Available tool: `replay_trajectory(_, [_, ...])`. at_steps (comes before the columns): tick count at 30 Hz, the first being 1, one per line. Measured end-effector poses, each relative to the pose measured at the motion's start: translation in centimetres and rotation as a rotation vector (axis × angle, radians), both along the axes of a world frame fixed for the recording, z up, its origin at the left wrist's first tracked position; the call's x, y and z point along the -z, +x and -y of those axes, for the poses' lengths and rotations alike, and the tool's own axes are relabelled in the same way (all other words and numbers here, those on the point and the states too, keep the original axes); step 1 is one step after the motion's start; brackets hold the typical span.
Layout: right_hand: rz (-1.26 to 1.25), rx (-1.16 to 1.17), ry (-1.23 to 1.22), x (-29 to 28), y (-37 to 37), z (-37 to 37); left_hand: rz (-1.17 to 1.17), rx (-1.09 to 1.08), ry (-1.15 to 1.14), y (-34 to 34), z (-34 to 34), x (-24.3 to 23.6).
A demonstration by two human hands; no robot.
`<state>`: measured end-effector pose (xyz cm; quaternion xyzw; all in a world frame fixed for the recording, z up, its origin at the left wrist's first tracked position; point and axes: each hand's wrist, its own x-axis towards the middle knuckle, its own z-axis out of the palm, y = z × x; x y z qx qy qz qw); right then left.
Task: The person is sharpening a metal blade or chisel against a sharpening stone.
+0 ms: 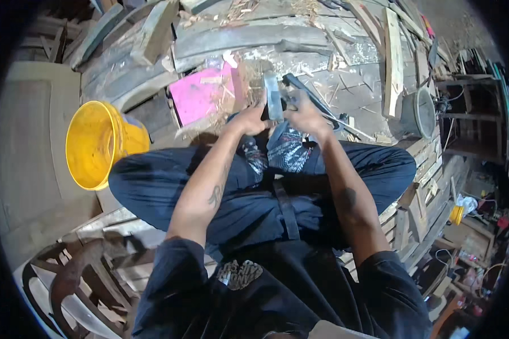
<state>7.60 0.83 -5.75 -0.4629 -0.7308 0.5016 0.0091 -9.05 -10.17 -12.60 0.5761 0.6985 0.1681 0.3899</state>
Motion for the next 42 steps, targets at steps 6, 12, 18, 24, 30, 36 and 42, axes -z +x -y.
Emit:
replay_trajectory(6, [-0.285,0.066,-0.265,-1.8,2.4,0.0,0.103,-0.001,-0.114,-0.1,-0.4,0.4])
replay_trajectory(12, [-0.027,0.038,-0.273,-0.4,1.6,0.6,0.040,-0.012,-0.129,0.0,-0.2,-0.3])
replay_trajectory(18, [-0.001,0.023,0.255,2.2,0.7,1.9,-0.012,-0.012,-0.132,-0.2,-0.2,-0.3])
replay_trajectory(24, [0.048,0.004,0.422,1.9,-0.1,3.9,0.056,-0.008,-0.128,-0.2,-0.2,-0.2])
replay_trajectory(30, [0.278,-0.205,0.504,0.9,-0.7,5.2,0.011,-0.016,-0.144,-0.3,-0.2,0.2])
replay_trajectory(36, [0.237,-0.201,0.603,1.3,-1.8,4.6,0.064,-0.048,-0.143,-0.3,-0.2,-0.1])
replay_trajectory(42, [0.365,-0.332,0.562,1.0,-1.8,5.1,0.030,-0.017,-0.165,-0.3,-0.2,0.3])
